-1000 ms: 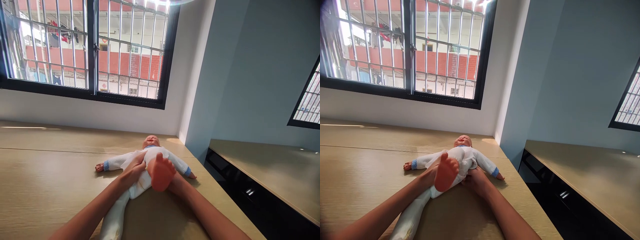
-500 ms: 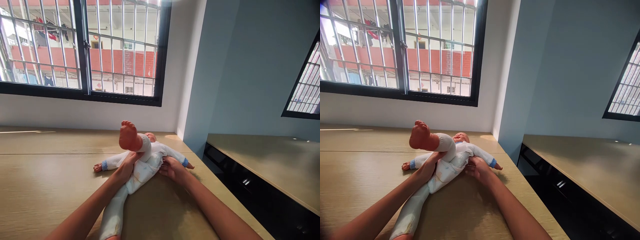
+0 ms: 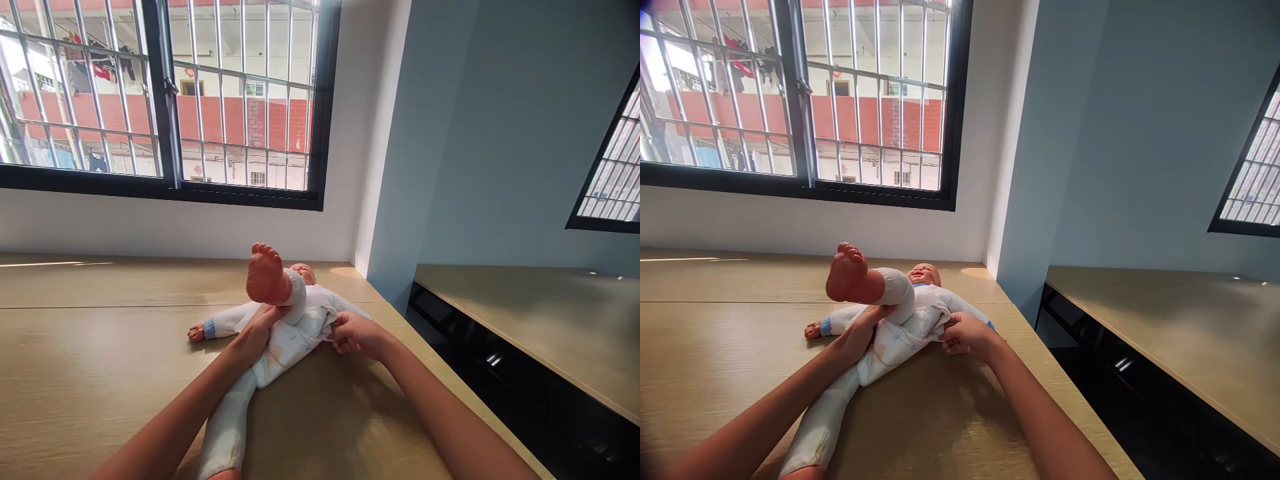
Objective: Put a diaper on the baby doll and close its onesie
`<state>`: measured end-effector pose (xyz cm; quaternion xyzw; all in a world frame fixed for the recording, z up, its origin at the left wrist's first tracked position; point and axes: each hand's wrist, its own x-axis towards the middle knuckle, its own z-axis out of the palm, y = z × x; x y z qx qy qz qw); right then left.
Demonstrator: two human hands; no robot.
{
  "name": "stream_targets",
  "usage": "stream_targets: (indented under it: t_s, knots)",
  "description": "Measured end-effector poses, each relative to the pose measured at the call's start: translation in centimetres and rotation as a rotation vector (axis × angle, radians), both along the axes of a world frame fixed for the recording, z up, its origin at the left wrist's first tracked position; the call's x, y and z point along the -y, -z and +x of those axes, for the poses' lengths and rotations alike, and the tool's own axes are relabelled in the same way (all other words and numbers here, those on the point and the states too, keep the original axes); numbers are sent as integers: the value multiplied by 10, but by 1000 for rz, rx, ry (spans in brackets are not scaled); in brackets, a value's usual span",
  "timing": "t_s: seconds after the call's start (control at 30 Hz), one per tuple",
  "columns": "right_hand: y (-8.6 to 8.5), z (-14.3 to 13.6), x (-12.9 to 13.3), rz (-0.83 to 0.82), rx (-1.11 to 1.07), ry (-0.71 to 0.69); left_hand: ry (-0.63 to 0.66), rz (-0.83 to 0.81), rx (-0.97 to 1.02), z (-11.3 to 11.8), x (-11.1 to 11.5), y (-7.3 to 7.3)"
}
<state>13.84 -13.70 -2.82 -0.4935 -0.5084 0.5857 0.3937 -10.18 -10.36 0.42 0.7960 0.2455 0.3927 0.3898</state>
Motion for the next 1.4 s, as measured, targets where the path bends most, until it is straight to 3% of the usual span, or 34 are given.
stream_targets:
  t_s: [0.1, 0.27, 0.43, 0.63, 0.8, 1.03, 1.2, 1.4]
  knots:
    - [-2, 16, -3, 10, 97, 26, 91, -103, 113, -1, -2, 1]
    - [-4, 27, -2, 7, 161, 46, 117, -165, 181, 0, -2, 1]
    - [2, 4, -1, 132, 119, 89, 137, -273, 352, 2, -8, 8]
    - [10, -14, -8, 330, -5, 227, 96, -635, 549, -3, -17, 13]
    - [13, -13, -8, 277, 120, 258, 80, -753, 646, 1, -15, 10]
    - [12, -19, -2, 261, 72, 171, 12, -817, 621, 3, -11, 8]
    - [19, -19, -9, 204, -36, 232, 50, -820, 629, 3, -14, 12]
    - [29, -32, -13, 51, -399, 170, 96, -796, 594, 2, -15, 13]
